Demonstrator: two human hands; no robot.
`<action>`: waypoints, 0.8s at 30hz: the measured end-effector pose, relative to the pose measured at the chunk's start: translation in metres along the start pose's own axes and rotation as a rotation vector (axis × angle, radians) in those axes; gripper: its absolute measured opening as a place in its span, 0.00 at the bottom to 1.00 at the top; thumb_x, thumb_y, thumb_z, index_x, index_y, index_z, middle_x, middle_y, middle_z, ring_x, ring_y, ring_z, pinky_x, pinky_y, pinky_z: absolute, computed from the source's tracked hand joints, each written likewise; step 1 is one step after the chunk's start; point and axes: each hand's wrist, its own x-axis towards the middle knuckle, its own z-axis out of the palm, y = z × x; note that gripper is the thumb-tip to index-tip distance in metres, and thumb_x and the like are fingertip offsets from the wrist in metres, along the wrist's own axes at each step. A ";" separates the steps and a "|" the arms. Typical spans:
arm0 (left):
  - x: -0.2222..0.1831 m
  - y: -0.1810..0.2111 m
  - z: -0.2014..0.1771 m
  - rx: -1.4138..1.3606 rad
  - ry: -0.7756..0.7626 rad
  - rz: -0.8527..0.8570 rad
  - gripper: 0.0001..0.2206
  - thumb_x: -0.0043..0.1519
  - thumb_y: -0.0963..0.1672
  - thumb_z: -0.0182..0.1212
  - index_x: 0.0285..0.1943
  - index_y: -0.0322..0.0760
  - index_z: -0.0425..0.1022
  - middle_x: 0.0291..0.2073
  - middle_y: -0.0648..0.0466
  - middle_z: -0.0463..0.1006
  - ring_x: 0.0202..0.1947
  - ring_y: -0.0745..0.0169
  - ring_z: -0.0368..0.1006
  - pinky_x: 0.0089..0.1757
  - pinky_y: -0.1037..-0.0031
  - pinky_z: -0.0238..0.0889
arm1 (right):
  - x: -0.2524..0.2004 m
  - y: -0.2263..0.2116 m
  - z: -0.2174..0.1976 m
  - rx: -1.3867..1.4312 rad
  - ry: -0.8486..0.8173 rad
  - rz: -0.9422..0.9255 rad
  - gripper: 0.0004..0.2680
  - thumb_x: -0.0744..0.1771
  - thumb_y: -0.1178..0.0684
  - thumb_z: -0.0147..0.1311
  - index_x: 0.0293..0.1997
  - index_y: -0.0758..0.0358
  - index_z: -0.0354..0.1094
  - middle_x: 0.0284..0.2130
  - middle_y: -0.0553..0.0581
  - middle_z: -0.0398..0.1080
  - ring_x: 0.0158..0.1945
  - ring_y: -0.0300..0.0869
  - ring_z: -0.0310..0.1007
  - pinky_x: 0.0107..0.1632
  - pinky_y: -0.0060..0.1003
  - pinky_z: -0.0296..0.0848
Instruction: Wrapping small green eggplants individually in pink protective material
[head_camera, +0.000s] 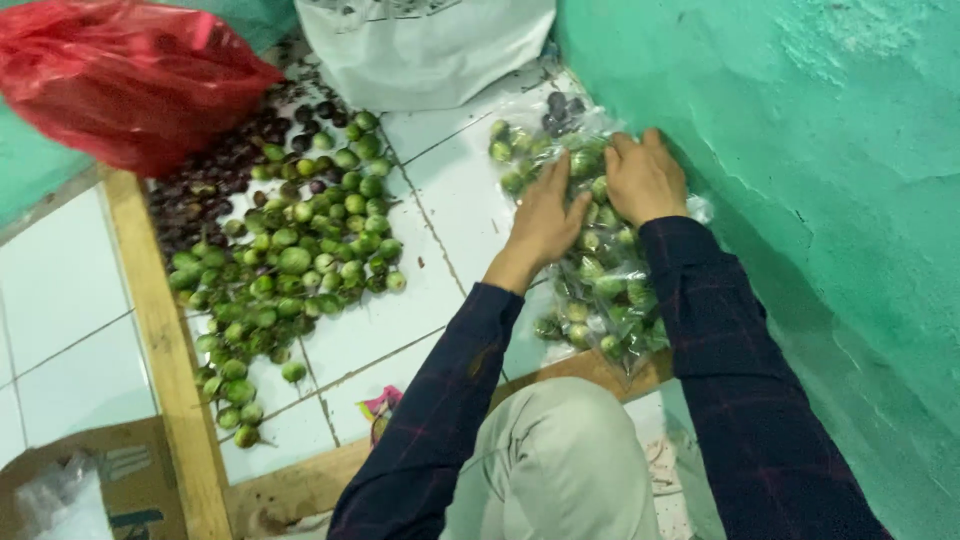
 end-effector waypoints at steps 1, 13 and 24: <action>-0.016 0.004 -0.013 0.003 0.011 0.000 0.31 0.68 0.50 0.51 0.77 0.30 0.52 0.66 0.26 0.64 0.64 0.18 0.63 0.60 0.37 0.55 | -0.007 -0.006 -0.009 0.001 0.005 -0.010 0.16 0.73 0.42 0.40 0.60 0.59 0.71 0.45 0.68 0.65 0.47 0.68 0.73 0.44 0.63 0.75; -0.258 -0.061 -0.146 0.051 -0.094 -0.275 0.22 0.65 0.50 0.57 0.67 0.39 0.71 0.66 0.38 0.66 0.69 0.35 0.61 0.63 0.53 0.58 | -0.115 -0.152 -0.074 -0.162 0.040 -0.053 0.26 0.68 0.47 0.58 0.69 0.74 0.56 0.62 0.79 0.53 0.64 0.71 0.58 0.61 0.64 0.58; -0.476 -0.144 -0.151 0.165 -0.103 -0.795 0.23 0.63 0.52 0.60 0.66 0.45 0.75 0.56 0.43 0.78 0.58 0.37 0.74 0.53 0.45 0.67 | -0.241 -0.293 0.072 -0.023 -0.666 -0.407 0.23 0.68 0.39 0.53 0.65 0.66 0.65 0.55 0.76 0.66 0.59 0.67 0.71 0.56 0.58 0.75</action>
